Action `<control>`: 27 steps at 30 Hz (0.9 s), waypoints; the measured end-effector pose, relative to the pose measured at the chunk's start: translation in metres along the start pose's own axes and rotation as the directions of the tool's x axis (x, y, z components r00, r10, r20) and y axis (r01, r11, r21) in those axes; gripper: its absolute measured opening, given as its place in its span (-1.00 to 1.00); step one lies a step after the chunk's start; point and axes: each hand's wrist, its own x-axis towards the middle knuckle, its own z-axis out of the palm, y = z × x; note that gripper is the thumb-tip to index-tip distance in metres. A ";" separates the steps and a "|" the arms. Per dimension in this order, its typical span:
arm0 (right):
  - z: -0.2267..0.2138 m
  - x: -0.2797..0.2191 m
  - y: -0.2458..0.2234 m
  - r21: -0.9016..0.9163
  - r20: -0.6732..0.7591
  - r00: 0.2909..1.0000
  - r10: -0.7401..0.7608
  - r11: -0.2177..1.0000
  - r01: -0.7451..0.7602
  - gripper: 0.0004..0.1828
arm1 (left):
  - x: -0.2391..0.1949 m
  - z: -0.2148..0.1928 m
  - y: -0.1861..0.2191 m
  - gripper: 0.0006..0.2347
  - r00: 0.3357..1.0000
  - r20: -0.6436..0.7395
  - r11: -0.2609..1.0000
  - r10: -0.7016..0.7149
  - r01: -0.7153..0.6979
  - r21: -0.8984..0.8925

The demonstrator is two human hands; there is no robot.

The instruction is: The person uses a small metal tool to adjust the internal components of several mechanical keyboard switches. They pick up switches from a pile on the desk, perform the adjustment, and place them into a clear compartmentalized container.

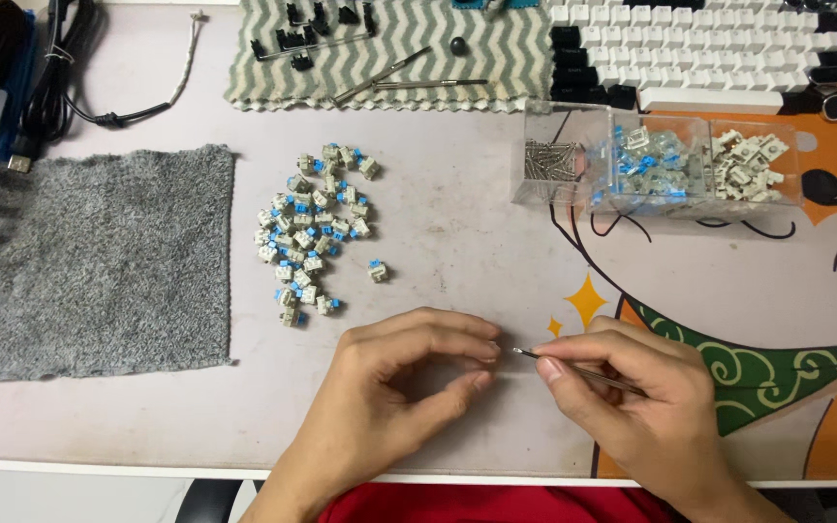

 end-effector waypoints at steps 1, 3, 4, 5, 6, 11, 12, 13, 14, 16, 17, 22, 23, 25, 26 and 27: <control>0.000 0.000 -0.001 0.008 0.004 1.000 -0.013 1.000 0.013 -0.89 | 0.000 -0.001 0.000 -0.85 1.000 0.013 1.000 0.012 -0.012 0.024; 0.000 0.000 -0.001 0.010 0.005 1.000 -0.022 1.000 0.022 -0.90 | -0.001 0.000 -0.001 -0.90 1.000 0.003 1.000 0.012 -0.012 0.017; -0.001 0.000 -0.001 0.011 0.008 0.999 -0.033 0.999 0.033 -0.90 | -0.001 0.001 -0.002 -0.94 1.000 -0.009 1.000 0.013 -0.013 0.011; -0.001 0.001 -0.001 0.012 0.008 0.999 -0.032 0.999 0.032 -0.90 | -0.001 0.002 -0.002 -0.94 1.000 -0.008 1.000 0.012 -0.012 0.011; -0.002 0.001 0.000 -0.012 0.035 0.997 -0.075 0.997 0.076 -0.90 | -0.002 0.003 -0.002 -0.90 0.999 -0.010 0.999 -0.038 0.038 -0.003; -0.003 0.002 -0.003 -0.023 0.069 0.986 -0.149 0.988 0.151 -0.89 | -0.002 0.005 0.002 -0.71 0.995 -0.002 0.988 -0.095 0.094 -0.120; -0.003 0.002 -0.003 -0.013 0.082 0.985 -0.152 0.988 0.153 -0.88 | -0.002 0.005 0.001 -0.77 0.999 -0.002 0.998 -0.047 0.047 -0.044; -0.003 0.002 -0.003 -0.003 0.094 0.983 -0.155 0.988 0.156 -0.87 | -0.001 0.004 0.000 -0.81 1.000 0.002 1.000 0.002 -0.002 0.031; -0.004 0.003 -0.005 -0.003 0.094 0.984 -0.153 0.988 0.154 -0.87 | -0.002 0.004 -0.001 -0.81 1.000 0.003 1.000 0.001 -0.001 0.031; -0.004 0.004 -0.007 0.002 0.119 0.980 -0.159 0.987 0.160 -0.86 | -0.004 0.003 -0.005 -0.82 1.000 0.013 0.998 0.020 -0.021 0.066; -0.003 0.003 -0.006 0.002 0.120 0.980 -0.158 0.987 0.159 -0.86 | -0.003 0.003 -0.004 -0.82 1.000 0.013 0.998 0.019 -0.020 0.065; -0.002 0.003 -0.002 -0.008 0.128 0.973 -0.192 0.981 0.195 -0.86 | -0.002 0.005 -0.003 -0.87 1.000 0.025 0.997 0.016 -0.018 0.077; -0.002 0.003 -0.002 -0.007 0.128 0.973 -0.191 0.981 0.194 -0.86 | -0.002 0.005 -0.003 -0.87 1.000 0.026 0.997 0.015 -0.017 0.077; -0.002 0.003 -0.003 -0.010 0.116 0.977 -0.180 0.983 0.182 -0.86 | -0.002 0.004 -0.003 -0.85 0.999 0.027 0.997 0.021 -0.023 0.073; -0.001 0.003 -0.004 -0.009 0.116 0.977 -0.179 0.983 0.182 -0.86 | -0.002 0.004 -0.002 -0.85 0.999 0.027 0.997 0.020 -0.022 0.073; -0.001 0.003 -0.005 -0.005 0.102 0.977 -0.185 0.983 0.186 -0.87 | -0.001 0.004 -0.001 -0.84 0.999 0.031 0.997 0.016 -0.019 0.078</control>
